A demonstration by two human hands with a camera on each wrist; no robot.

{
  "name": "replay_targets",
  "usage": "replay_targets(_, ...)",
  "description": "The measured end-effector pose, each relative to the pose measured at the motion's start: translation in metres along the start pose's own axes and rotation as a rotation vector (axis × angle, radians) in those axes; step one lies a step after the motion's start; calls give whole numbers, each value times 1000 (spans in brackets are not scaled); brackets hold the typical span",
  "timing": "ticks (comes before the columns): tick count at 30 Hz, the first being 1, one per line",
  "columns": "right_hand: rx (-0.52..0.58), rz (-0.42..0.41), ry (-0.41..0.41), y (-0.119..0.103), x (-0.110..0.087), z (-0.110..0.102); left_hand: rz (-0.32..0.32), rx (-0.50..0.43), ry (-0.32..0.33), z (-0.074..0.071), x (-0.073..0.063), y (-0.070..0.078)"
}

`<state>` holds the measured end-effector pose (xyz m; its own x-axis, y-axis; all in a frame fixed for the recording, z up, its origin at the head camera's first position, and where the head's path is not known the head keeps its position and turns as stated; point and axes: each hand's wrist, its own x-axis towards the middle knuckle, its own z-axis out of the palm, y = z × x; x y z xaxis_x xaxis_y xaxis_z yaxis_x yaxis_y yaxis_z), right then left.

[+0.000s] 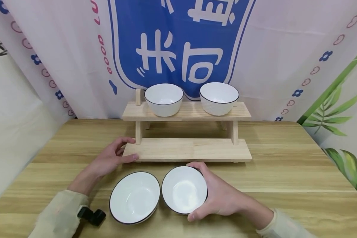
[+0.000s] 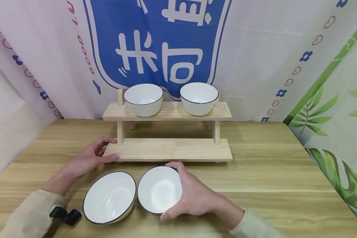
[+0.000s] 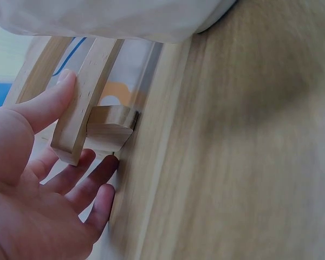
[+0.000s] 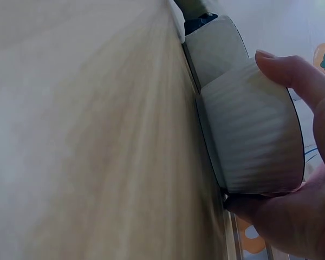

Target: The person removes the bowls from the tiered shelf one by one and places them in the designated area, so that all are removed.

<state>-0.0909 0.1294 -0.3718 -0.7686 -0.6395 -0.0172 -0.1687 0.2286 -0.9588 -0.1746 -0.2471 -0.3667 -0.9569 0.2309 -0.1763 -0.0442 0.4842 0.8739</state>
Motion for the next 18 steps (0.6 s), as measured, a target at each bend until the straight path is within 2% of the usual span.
replay_targets(6, -9, -6, -10, 1, 0, 1, 11, 5, 4, 1, 1, -1)
replay_targets(13, -1, 43, -7, -1, -1, 2, 15, 5, 3, 2, 2, -2)
replay_targets(18, -46, 65, 30, -5, 1, -1, 24, -18, 7, 3, 1, -2)
